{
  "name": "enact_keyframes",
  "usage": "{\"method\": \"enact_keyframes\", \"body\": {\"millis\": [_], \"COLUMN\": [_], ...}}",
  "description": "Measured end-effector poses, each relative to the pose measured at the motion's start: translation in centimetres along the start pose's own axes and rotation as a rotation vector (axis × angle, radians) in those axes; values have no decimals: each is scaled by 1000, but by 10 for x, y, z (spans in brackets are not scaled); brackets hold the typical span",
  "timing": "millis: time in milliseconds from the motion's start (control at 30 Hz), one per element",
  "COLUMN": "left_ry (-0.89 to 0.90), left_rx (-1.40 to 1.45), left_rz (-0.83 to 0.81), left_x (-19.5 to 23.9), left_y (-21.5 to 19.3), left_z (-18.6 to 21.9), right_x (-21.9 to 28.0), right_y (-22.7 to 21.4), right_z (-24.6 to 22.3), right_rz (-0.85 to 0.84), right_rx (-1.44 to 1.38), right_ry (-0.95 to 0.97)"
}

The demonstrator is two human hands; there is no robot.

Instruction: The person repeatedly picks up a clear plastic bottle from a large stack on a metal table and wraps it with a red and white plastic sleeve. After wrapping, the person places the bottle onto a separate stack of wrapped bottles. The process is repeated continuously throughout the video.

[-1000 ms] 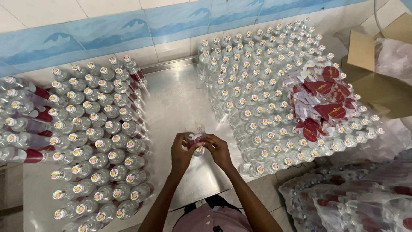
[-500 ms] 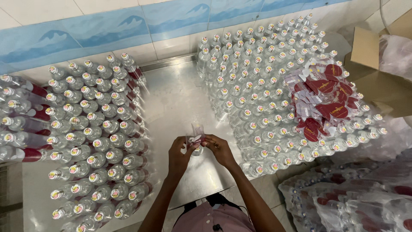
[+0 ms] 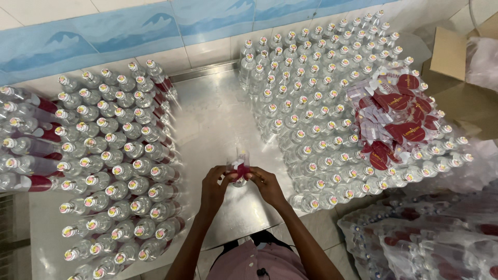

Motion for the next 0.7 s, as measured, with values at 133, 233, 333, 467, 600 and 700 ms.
{"method": "enact_keyframes", "body": {"millis": [133,233,333,467,600,700], "left_ry": [-27,-107,-76,-111,-149,-126], "left_rx": [-122,-120,-90,-37,-7,27], "left_rz": [-44,-96,-90,-101,-140,-108], "left_x": [9,19,27,31,37,39], "left_y": [7,6,7,8,22,31], "left_z": [-34,-37,-40,-26,-29,-32], "right_x": [6,12,16,17,25,28], "right_y": [3,0,10,20,20,21], "right_z": [4,6,-12,7,24,31], "right_rz": [-15,-5,11,70,160,181], "right_rx": [108,157,206,280,331,341], "right_ry": [-27,-90,-153,-220,-248,-174]}}
Point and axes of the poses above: each hand's wrist, its own x-axis away from the middle knuckle, its own y-axis out of the palm, z = x × y, the point moved 7 cm from there along -x, towards the middle knuckle, and after that the axes turned 8 degrees about -y, right-handed, at the moved point
